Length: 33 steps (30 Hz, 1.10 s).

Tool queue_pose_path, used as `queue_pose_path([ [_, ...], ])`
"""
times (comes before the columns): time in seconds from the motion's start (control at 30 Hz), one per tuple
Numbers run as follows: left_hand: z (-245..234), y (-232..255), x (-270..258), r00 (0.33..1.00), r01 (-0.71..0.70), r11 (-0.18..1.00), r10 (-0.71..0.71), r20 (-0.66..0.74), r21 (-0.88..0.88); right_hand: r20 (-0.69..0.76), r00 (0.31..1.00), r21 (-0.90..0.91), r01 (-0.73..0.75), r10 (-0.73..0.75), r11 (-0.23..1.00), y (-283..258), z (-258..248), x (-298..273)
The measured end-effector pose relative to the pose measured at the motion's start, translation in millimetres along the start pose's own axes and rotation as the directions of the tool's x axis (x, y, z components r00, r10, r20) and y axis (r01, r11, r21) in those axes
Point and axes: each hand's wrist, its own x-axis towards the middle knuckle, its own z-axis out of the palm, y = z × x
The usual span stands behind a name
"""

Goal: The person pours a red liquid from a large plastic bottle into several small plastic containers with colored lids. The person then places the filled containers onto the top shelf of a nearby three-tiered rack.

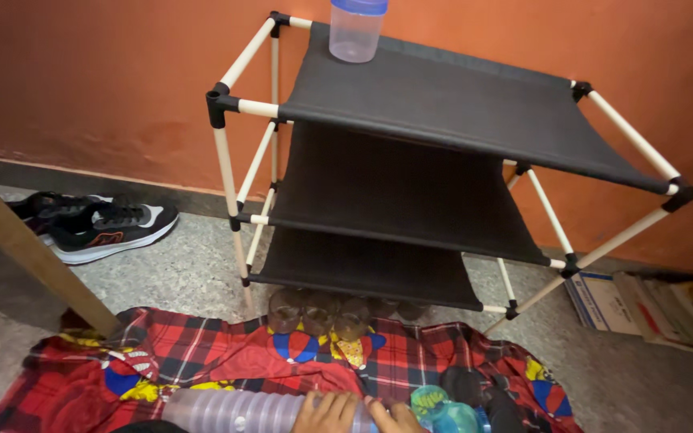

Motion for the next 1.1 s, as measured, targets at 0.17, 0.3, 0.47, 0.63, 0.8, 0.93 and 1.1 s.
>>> queue_pose_path([
  [0.17,6,1,13,0.985,0.02,0.998,-0.01,-0.172,0.055,0.254,0.966,0.109,0.029,-0.056,0.994,25,-8,11],
  [0.3,-18,-13,27,0.991,-0.01,0.994,-0.004,-0.133,-0.109,0.413,0.781,0.183,-0.576,0.469,0.797,19,-7,4],
  [0.47,-40,-16,46,0.994,0.038,0.977,-0.059,-0.095,-0.211,0.203,0.977,0.263,-0.11,0.057,0.958,39,-19,6],
  [0.63,-52,-23,59,0.986,0.111,0.964,-0.136,-0.091,-0.241,0.123,0.887,0.348,0.381,-0.445,0.856,32,-117,111],
  [0.8,-83,-51,68,0.955,0.216,0.93,-0.264,-0.132,-0.296,-0.021,0.975,0.426,0.208,-0.221,0.881,-14,-255,237],
  [0.93,-74,-54,58,0.944,0.236,0.952,-0.272,-0.187,-0.196,-0.197,0.976,0.506,0.022,0.09,0.863,-24,-330,333],
  [1.1,-24,-39,33,0.932,0.178,0.981,-0.192,-0.308,-0.072,-0.231,0.933,0.356,-0.182,0.275,0.917,-12,-351,454],
])
